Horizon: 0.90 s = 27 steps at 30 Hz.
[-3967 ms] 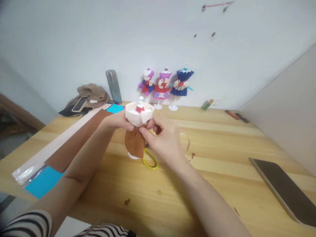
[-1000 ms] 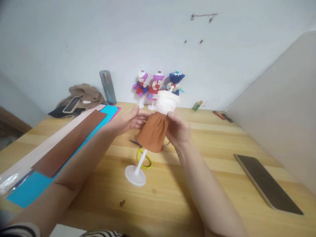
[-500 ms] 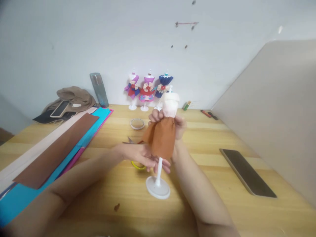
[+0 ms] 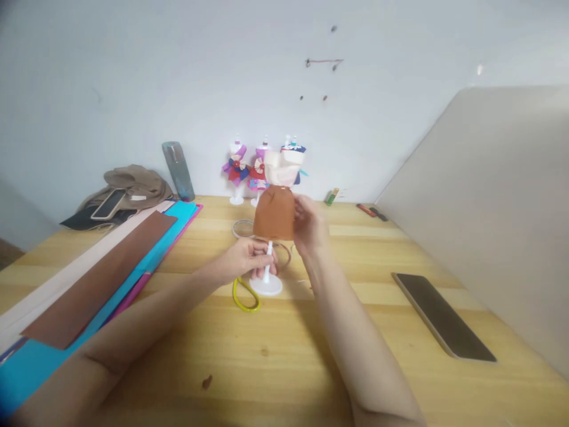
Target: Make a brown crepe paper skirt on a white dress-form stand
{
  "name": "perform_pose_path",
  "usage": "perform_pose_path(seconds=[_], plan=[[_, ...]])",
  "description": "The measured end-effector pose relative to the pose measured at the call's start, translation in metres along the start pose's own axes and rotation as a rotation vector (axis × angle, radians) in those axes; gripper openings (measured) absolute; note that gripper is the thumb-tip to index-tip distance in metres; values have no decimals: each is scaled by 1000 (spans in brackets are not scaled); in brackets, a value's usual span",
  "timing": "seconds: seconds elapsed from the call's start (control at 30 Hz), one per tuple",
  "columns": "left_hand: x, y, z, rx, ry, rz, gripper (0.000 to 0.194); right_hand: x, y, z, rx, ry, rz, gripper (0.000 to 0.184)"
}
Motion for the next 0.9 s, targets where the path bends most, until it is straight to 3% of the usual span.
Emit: perform_pose_path(seconds=[0.13,0.3,0.37,0.47,0.67,0.9], plan=[[-16,4,-4,24,160,-78,27,-6,-18,6,-168,127,104,14],[-19,5,-5,17,206,-113,19,4,-48,26,-880,4,759,41],[-17,6,-5,25,212,-112,20,8,-48,29,-1009,-44,872,53],[-16,7,-5,28,216,-105,23,10,-44,28,-1093,-67,933,55],[-16,7,-6,24,231,-50,33,13,-37,33,-1125,20,925,25],[-17,8,-6,35,218,5,29,17,-19,41,-1196,104,871,32]])
Point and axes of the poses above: each hand's wrist, its own z-axis away from the middle knuckle, its own x-axis out of the palm, y = z × x, the point moved 2 cm from there along -z, towards the middle knuckle, and after that the axes turned 10 degrees about z, right-handed, at the moved point
